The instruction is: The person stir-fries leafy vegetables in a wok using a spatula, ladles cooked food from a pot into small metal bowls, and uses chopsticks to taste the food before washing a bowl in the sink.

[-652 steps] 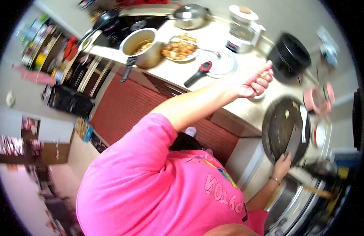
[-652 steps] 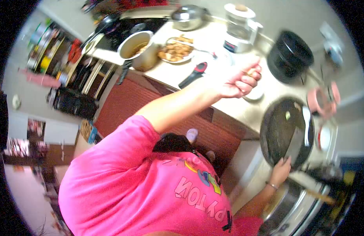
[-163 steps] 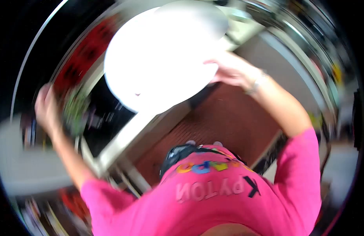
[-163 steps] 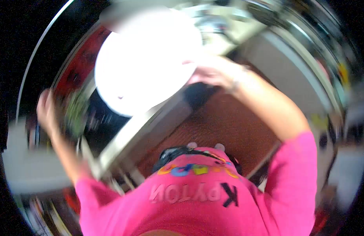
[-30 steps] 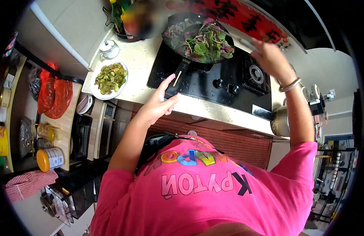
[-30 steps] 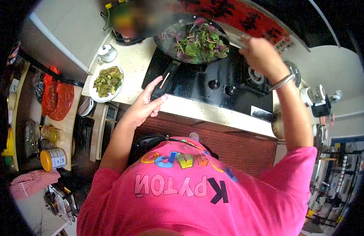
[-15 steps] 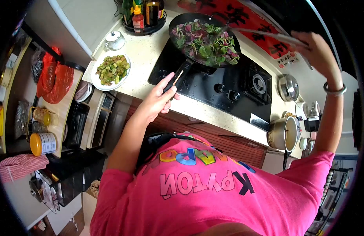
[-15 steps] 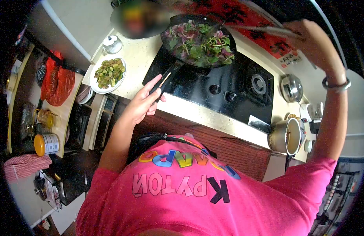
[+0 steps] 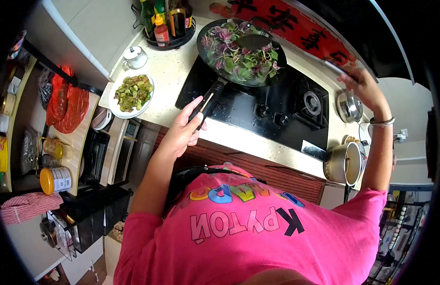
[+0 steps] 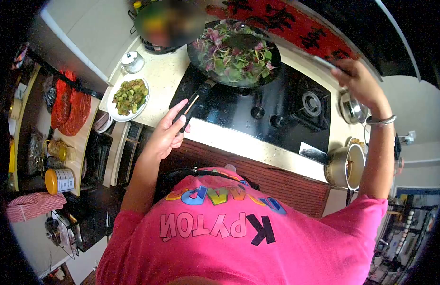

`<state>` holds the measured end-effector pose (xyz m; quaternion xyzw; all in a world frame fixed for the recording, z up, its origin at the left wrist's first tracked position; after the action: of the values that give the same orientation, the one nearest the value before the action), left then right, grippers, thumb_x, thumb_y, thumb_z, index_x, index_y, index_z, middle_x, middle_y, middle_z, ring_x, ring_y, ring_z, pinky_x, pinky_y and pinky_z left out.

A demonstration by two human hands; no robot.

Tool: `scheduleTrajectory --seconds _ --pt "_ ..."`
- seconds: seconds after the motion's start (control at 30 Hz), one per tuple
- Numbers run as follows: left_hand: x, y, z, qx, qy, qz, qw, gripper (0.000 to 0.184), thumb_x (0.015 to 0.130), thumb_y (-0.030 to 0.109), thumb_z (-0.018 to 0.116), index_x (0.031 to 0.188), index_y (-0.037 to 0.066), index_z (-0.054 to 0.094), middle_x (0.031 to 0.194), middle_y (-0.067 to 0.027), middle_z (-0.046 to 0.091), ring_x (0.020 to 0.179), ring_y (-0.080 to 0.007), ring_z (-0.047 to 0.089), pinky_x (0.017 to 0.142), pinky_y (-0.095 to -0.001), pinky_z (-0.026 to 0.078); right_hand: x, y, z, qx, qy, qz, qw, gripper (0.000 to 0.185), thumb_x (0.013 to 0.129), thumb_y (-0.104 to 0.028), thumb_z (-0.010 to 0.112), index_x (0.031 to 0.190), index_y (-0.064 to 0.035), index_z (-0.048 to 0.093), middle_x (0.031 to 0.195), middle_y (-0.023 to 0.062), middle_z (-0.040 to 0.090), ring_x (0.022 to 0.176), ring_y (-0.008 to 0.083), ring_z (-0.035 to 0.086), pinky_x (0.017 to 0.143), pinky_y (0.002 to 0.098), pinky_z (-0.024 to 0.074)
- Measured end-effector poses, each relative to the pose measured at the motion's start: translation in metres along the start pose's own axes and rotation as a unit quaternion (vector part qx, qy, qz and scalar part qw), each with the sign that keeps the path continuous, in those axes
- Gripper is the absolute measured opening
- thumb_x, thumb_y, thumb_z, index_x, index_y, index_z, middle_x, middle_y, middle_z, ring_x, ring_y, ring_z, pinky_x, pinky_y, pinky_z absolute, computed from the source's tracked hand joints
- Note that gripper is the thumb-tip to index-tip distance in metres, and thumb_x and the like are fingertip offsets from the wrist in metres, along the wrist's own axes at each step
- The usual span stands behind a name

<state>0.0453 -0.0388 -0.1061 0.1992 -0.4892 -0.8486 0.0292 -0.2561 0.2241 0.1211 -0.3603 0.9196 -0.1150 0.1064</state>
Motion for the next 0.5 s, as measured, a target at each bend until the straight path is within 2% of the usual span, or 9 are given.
scheduleTrajectory --seconds 0.07,0.1,0.17,0.23,0.3,0.4,0.5 --pt "0.003 0.004 0.002 0.002 -0.003 0.004 1.000 0.053 0.098 0.018 0.045 0.146 0.016 0.022 0.081 -0.0023 0.051 0.047 -0.0021 0.031 0.040 -0.0163 0.023 0.014 0.013 -0.004 0.026 0.113 -0.045 0.992 0.033 0.093 -0.027 0.055 0.114 -0.0021 0.060 0.067 -0.0032 0.049 0.056 0.0060 0.043 0.051 0.0222 0.0368" --pt "0.002 0.004 0.002 0.001 -0.003 0.003 1.000 0.053 0.098 0.018 0.045 0.146 0.016 0.022 0.081 -0.0023 0.051 0.047 -0.0021 0.031 0.040 -0.0164 0.023 0.025 0.017 0.002 0.028 0.113 -0.045 0.992 0.033 0.093 -0.027 0.055 0.114 -0.0021 0.060 0.067 -0.0032 0.049 0.056 0.0060 0.043 0.051 0.0222 0.0368" --pt "0.000 0.003 0.002 -0.001 0.001 0.002 1.000 0.053 0.098 0.018 0.046 0.146 0.016 0.022 0.081 -0.0023 0.051 0.047 -0.0020 0.031 0.040 -0.0164 0.024 0.058 0.030 0.022 0.050 0.085 0.073 0.992 0.037 0.095 -0.031 0.052 0.120 -0.0032 0.057 0.065 -0.0043 0.046 0.051 0.0048 0.039 0.045 0.0224 0.0332" --pt "0.002 0.002 0.000 0.007 -0.008 0.009 1.000 0.055 0.097 0.017 0.047 0.146 0.016 0.022 0.080 -0.0020 0.050 0.047 -0.0017 0.031 0.040 -0.0163 0.024 0.092 0.059 0.043 0.144 0.025 0.089 0.985 0.042 0.094 -0.037 0.053 0.114 -0.0011 0.058 0.068 0.0010 0.052 0.049 0.0079 0.039 0.041 0.0258 0.0337" --pt "0.003 0.004 -0.004 -0.010 -0.017 0.009 1.000 0.056 0.096 0.015 0.048 0.146 0.016 0.022 0.080 -0.0017 0.050 0.046 -0.0010 0.030 0.040 -0.0161 0.023 0.109 0.057 0.074 0.142 -0.005 0.169 0.975 0.039 0.094 -0.039 0.051 0.112 -0.0043 0.058 0.065 -0.0016 0.048 0.046 0.0068 0.036 0.038 0.0245 0.0284" --pt "0.004 0.008 -0.006 0.001 -0.016 -0.004 1.000 0.056 0.096 0.014 0.049 0.146 0.017 0.023 0.078 -0.0015 0.050 0.044 -0.0004 0.027 0.039 -0.0160 0.021 0.119 0.055 0.121 0.342 -0.142 0.193 0.909 0.027 0.095 -0.039 0.049 0.096 -0.0129 0.054 0.064 -0.0050 0.044 0.045 0.0044 0.031 0.037 0.0196 0.0252" --pt "0.003 0.008 -0.004 0.009 -0.004 -0.007 1.000 0.056 0.096 0.014 0.049 0.146 0.017 0.023 0.078 -0.0014 0.049 0.044 -0.0004 0.027 0.039 -0.0159 0.020 0.115 0.052 0.119 0.400 -0.170 0.142 0.890 0.023 0.095 -0.039 0.049 0.093 -0.0160 0.054 0.063 -0.0068 0.042 0.045 0.0032 0.031 0.036 0.0192 0.0206"
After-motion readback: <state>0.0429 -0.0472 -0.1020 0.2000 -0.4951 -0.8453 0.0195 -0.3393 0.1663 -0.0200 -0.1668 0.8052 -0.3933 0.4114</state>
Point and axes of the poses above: each hand's wrist, its own x-axis towards the middle knuckle, its own z-axis out of the palm, y = z × x, the point moved 3 cm from there along x, towards the middle knuckle
